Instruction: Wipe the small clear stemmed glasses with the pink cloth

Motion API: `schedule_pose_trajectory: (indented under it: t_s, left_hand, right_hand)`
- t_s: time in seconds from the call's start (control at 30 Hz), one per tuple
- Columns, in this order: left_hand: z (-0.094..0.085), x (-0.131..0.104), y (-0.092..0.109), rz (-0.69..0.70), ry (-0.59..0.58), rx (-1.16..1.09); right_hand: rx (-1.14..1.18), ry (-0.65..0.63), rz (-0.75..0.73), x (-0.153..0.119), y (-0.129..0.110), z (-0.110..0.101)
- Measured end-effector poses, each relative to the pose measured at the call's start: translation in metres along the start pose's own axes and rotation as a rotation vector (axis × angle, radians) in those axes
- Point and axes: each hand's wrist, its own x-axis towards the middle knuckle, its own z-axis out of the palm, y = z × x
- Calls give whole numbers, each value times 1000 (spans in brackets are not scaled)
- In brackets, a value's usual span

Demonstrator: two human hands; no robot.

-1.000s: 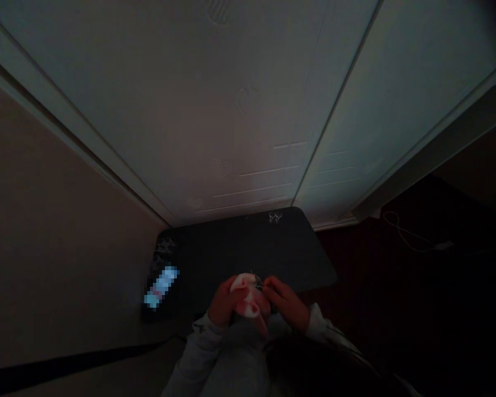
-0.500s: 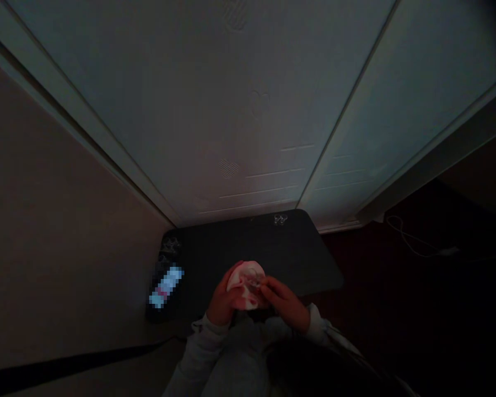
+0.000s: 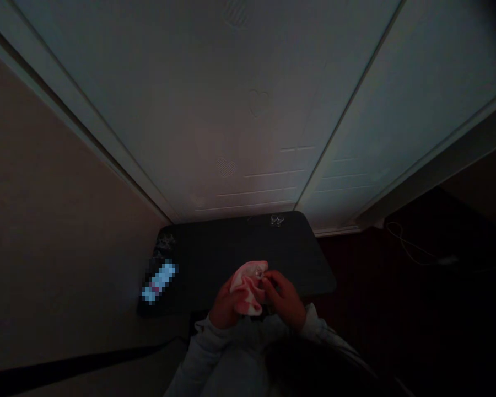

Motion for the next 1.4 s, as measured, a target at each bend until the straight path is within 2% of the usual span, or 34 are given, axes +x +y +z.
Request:
schedule_pose_trajectory:
  t_s: [0.13,0.4,0.5,0.7,0.87,1.03,1.17,1.4]
  left_hand:
    - [8,-2,-1,-11,-38,-14]
    - [7,1,-9,-2,34,-21]
    - [9,4,-9,-2,4,-17]
    - [14,7,-9,1,-5,17]
    - [8,9,-8,4,-63,83]
    - [5,8,-2,10,-129,90]
    - [4,7,4,42,-178,85]
    - [-2,11,12,71,-6,156]
  right_hand:
    - [47,13,51,1,6,-11]
    - [102,-152,21,-1,2,-15]
    - [228,-207,105,0,2,-14]
    - [683,-389,387,1,5,-18]
    - [910,-365,537,-2,0,-14]
    - [988,-363,550,-2,-7,-2]
    - [981,-311,568,0,-11,6]
    - [762,-197,438,6,-8,18]
